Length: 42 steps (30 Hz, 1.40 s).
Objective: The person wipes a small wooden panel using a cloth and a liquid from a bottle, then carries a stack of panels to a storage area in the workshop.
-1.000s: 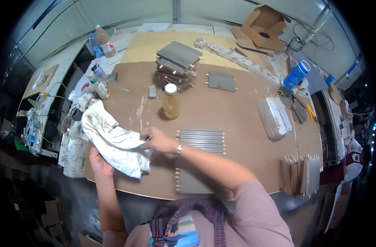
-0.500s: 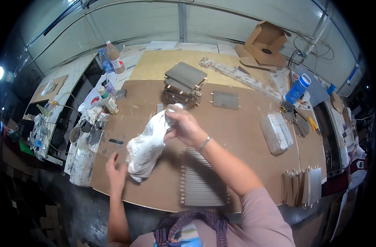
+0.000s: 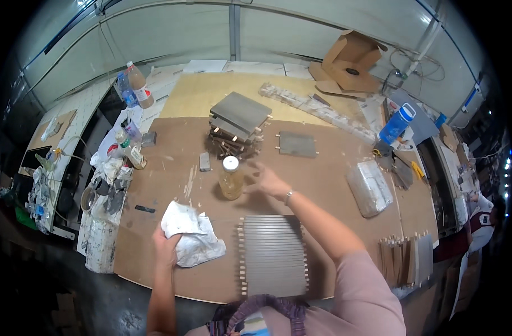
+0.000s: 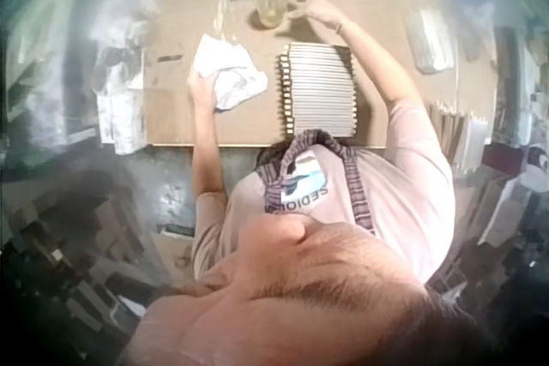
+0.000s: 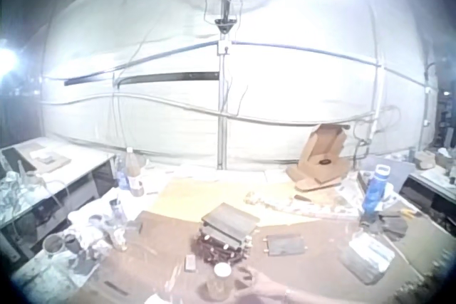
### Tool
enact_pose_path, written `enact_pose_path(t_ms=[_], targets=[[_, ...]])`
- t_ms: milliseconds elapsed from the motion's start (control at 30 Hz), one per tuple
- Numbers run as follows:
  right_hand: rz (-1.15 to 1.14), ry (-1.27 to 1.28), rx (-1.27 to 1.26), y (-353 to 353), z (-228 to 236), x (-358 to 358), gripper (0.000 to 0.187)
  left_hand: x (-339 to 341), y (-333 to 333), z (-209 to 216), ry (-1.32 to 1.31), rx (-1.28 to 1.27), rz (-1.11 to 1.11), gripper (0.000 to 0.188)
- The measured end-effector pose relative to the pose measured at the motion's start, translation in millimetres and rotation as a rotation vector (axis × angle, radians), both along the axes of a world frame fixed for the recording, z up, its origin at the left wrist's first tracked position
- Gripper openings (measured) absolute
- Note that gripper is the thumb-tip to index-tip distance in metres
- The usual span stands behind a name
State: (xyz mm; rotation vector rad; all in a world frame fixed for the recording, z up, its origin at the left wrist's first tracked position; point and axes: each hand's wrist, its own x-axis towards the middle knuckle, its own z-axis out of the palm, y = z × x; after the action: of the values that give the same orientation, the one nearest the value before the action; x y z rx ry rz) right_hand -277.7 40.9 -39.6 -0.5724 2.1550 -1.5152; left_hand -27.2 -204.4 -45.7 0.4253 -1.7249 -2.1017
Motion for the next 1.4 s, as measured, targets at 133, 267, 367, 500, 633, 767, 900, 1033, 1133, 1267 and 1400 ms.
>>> enact_pose_path(t_ms=[133, 267, 367, 500, 633, 767, 900, 1033, 1133, 1267, 1400], targets=[[0.249, -0.111, -0.187, -43, -28, -13, 0.090, -31, 17, -14, 0.052, 0.312, 0.086, 0.043], [0.301, 0.038, -0.142, -62, -10, -12, 0.084, -36, 15, -17, 0.080, 0.434, 0.124, 0.037], [0.352, -0.026, -0.079, -53, 4, -7, 0.079, -35, 8, -25, 0.050, 0.532, 0.058, 0.034], [0.445, 0.796, 0.338, -49, 40, 20, 0.056, -41, 16, -20, 0.074, 0.613, 0.004, 0.033], [0.395, 0.923, 0.453, -47, 36, 31, 0.042, -46, 35, -7, 0.119, 0.673, -0.083, 0.033], [0.371, 1.033, 0.499, -45, 48, 38, 0.028, -52, 33, -31, 0.069, 0.726, -0.051, 0.033], [0.348, 1.147, 0.605, -43, 64, 38, 0.020, -55, 32, -41, 0.050, 0.753, -0.033, 0.033], [0.331, 1.188, 0.668, -41, 69, 34, 0.020, -56, 34, -45, 0.058, 0.761, -0.029, 0.032], [0.330, 1.216, 0.652, -38, 68, 32, 0.018, -56, 33, -53, 0.059, 0.748, -0.047, 0.033], [0.349, 1.226, 0.675, -38, 68, 34, 0.014, -56, 36, -52, 0.044, 0.749, -0.058, 0.034], [0.365, 1.217, 0.685, -35, 67, 37, 0.013, -57, 41, -52, 0.027, 0.750, -0.051, 0.034]])
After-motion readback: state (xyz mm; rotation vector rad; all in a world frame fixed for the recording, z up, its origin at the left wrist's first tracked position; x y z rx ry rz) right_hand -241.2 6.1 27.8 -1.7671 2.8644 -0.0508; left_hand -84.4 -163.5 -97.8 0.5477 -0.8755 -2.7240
